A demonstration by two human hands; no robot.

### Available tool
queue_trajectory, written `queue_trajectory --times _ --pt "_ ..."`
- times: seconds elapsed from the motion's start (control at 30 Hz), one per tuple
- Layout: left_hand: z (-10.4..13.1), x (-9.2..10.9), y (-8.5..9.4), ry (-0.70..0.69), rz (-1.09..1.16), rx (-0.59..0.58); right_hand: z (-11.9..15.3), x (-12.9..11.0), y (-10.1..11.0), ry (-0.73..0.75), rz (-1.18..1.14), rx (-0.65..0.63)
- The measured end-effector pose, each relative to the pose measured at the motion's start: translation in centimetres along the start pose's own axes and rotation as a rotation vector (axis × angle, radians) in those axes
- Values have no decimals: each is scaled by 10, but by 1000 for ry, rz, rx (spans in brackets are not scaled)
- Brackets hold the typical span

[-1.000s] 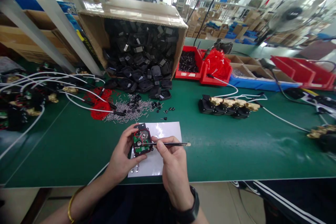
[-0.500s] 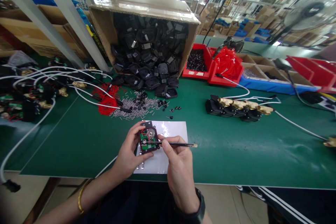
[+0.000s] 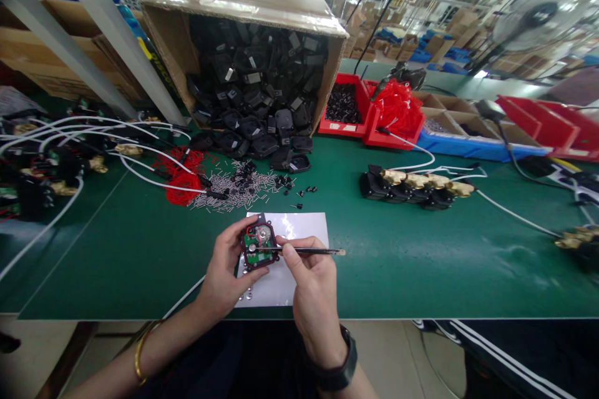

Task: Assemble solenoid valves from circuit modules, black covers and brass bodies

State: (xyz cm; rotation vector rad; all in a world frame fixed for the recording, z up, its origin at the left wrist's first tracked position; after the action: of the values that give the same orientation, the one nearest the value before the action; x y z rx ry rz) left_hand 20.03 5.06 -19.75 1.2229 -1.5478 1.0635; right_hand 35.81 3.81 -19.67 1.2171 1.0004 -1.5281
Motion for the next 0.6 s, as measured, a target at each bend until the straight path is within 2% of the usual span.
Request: queue_trajectory --times 0.07,0.13,0.2,0.3,0.37,0.43,0.47,0.5,0.57,0.6 --pt "0 6 -1 -83 28 -18 -1 -1 -1 24 33 -4" --pt "-1 17 -5 -186 -44 -74 3 -7 -2 102 123 12" --pt "-3 24 -12 -250 -162 -150 18 -29 -2 332 278 68" --pt "-5 28 -19 -287 -272 -230 49 -70 -12 801 533 76" --pt "-5 28 -20 -296 -320 -242 47 -91 0 953 589 188" --pt "-5 26 -18 -294 -364 -225 14 -107 22 922 657 387" --pt "-4 25 -17 -290 -376 -217 -13 -113 26 869 772 434" --pt "-3 24 -16 -281 -381 -205 -44 -113 13 826 981 342" --pt "-3 22 -14 -240 -363 -162 -102 -93 -23 724 1512 8" --pt "-5 23 -12 -214 -347 -124 -119 -89 -30 709 1607 -67"
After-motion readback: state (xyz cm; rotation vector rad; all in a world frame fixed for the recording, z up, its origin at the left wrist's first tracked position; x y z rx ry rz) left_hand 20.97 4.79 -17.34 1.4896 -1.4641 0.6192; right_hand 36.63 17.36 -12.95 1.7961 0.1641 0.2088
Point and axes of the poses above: each hand's wrist, its own z-axis away from the middle knuckle, its own y-axis out of the back of the hand, x = y × z, the point moved 10 cm from there along -z, towards the middle knuckle, and after that the axes turned 15 degrees about z, right-handed, at the moved point
